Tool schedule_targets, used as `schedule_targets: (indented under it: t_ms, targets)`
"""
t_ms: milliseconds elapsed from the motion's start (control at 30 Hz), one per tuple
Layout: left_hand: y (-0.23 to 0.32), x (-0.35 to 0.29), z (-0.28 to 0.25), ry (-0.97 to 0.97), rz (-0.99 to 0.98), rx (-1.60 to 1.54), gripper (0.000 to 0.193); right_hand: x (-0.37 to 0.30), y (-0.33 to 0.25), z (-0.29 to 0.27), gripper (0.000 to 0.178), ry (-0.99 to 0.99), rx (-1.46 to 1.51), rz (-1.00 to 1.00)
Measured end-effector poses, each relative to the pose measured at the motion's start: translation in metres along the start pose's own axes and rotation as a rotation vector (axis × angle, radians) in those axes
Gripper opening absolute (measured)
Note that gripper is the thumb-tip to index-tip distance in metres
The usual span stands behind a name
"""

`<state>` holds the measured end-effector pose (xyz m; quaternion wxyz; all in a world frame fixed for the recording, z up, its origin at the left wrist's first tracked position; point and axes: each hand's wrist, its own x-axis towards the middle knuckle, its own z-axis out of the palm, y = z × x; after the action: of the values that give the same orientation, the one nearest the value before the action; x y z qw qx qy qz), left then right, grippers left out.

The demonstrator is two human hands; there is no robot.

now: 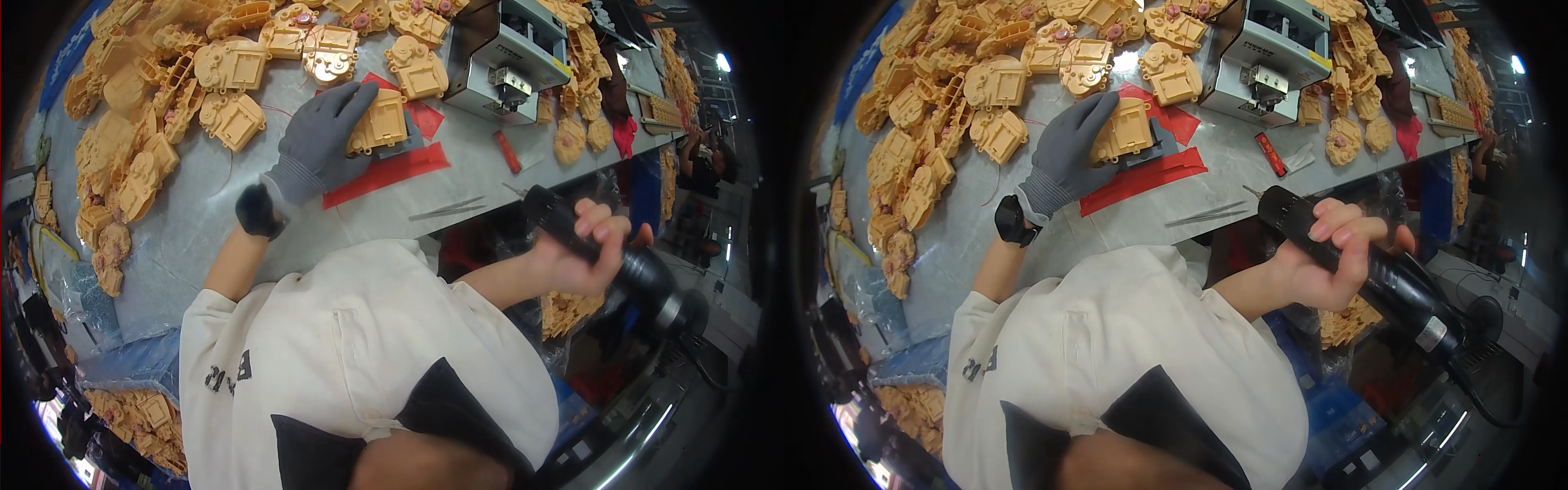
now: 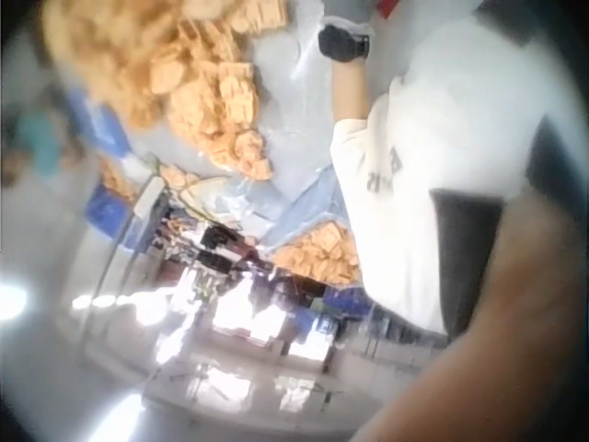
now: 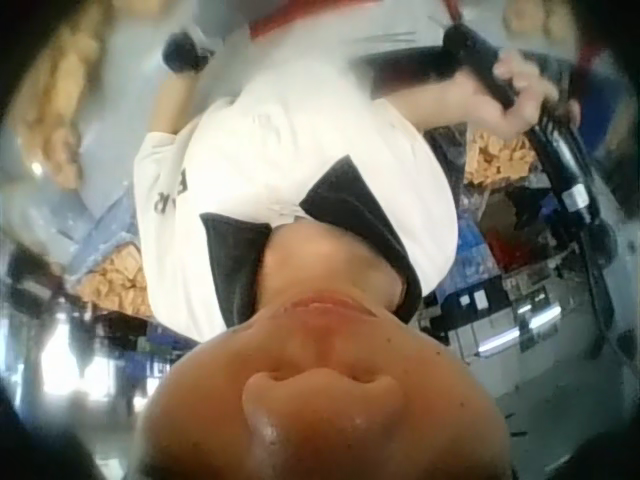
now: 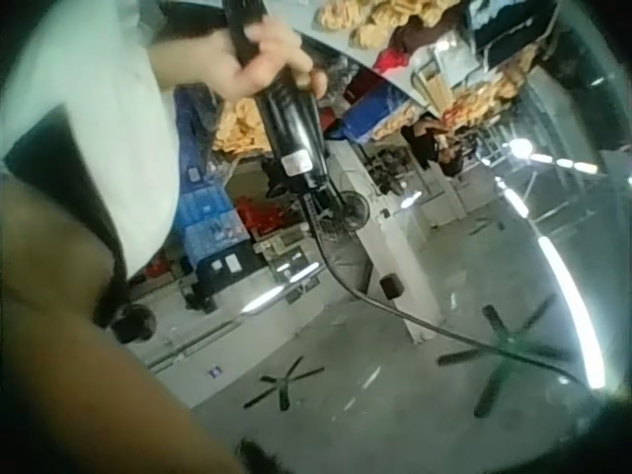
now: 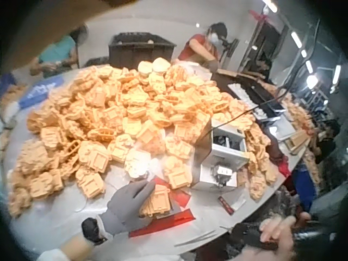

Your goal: The person assembles plastic toy tank components by screwing them together with an electric screwdriver at a factory workstation.

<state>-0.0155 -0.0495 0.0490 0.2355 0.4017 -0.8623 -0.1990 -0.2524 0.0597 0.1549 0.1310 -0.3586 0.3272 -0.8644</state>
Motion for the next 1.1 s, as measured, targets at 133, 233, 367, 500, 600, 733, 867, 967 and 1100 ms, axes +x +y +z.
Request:
schedule_targets:
  t_ms: [133,233,367,500,600,733,867,967,1100]
  targets:
    - [0.002,-0.002,-0.003,0.146,0.075,0.004,0.077,0.002,0.004,-0.003,0.046,0.024,-0.029,0.009]
    - [0.008,0.003,-0.001,-0.008,0.101,0.159,0.079,0.004,0.007,-0.005,0.046,0.007,-0.025,0.01]
    - [0.008,-0.002,0.006,-0.034,0.03,0.23,0.079,0.004,0.012,0.0,0.046,0.023,-0.088,0.018]
    - [0.03,0.001,-0.024,0.037,0.077,0.131,0.084,0.007,0.015,-0.002,0.047,-0.009,-0.1,-0.02]
    - [0.051,0.011,-0.029,0.275,0.189,0.008,0.082,0.034,0.033,-0.012,0.05,-0.005,-0.032,-0.166]
    - [0.051,0.025,0.004,0.005,-0.061,0.363,0.075,0.08,0.08,0.012,0.045,-0.071,-0.193,-0.048]
    - [0.041,-0.007,0.012,0.26,-0.028,0.148,0.076,0.078,0.099,0.015,0.036,-0.104,-0.221,-0.026]
    - [0.011,-0.029,0.04,0.329,-0.118,-0.19,0.072,0.066,0.127,0.016,0.032,-0.154,-0.309,0.009]
    - [0.001,-0.031,0.049,0.382,-0.078,-0.138,0.073,0.07,0.127,0.017,0.034,-0.194,-0.348,0.104]
